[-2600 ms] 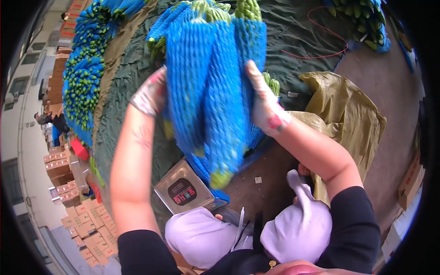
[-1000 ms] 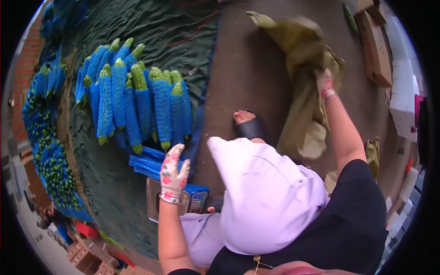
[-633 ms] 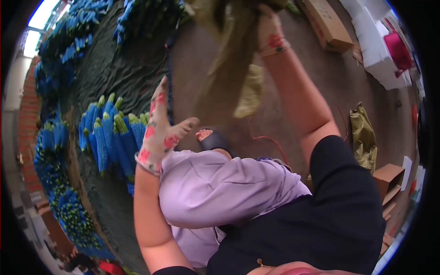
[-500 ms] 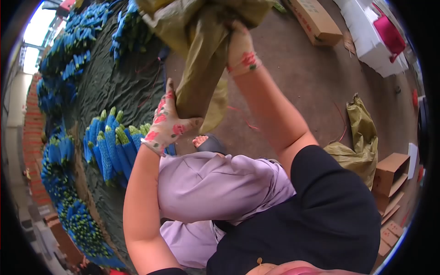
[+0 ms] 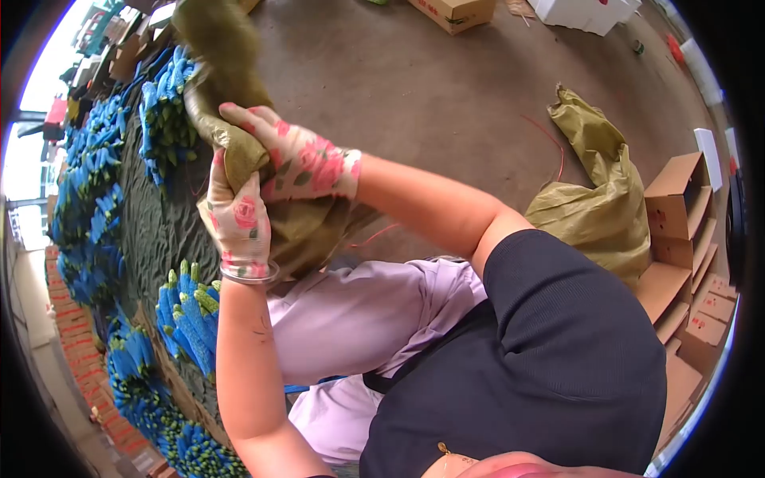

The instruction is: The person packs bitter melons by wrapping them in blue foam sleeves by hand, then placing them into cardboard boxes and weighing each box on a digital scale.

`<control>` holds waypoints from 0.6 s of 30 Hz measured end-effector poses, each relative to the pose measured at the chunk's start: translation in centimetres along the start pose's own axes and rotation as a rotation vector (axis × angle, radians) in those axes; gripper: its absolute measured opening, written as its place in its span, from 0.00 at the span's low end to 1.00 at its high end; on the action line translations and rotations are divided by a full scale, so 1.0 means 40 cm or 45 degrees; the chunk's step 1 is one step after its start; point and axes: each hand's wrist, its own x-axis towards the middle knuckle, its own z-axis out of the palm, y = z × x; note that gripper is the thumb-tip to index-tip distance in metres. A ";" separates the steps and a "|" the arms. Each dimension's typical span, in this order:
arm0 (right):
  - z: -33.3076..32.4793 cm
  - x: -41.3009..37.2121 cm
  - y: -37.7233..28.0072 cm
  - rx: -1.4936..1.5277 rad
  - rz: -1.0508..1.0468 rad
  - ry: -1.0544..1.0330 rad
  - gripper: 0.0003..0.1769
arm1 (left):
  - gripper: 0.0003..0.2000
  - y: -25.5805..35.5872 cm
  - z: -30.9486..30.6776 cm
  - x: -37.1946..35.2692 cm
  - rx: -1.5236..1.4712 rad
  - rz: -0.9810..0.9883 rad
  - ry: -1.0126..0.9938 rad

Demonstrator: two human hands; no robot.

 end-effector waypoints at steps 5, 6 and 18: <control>-0.227 -0.007 -0.011 -0.995 -0.522 0.049 0.29 | 0.26 0.138 0.044 -0.027 0.502 0.340 -0.502; -0.333 -0.058 0.018 -0.443 -0.133 -0.194 0.25 | 0.28 0.167 0.033 -0.030 0.727 0.567 -0.524; -1.076 -0.324 -0.433 -1.582 0.026 0.322 0.18 | 0.19 -0.108 -0.402 -0.156 0.385 0.022 0.028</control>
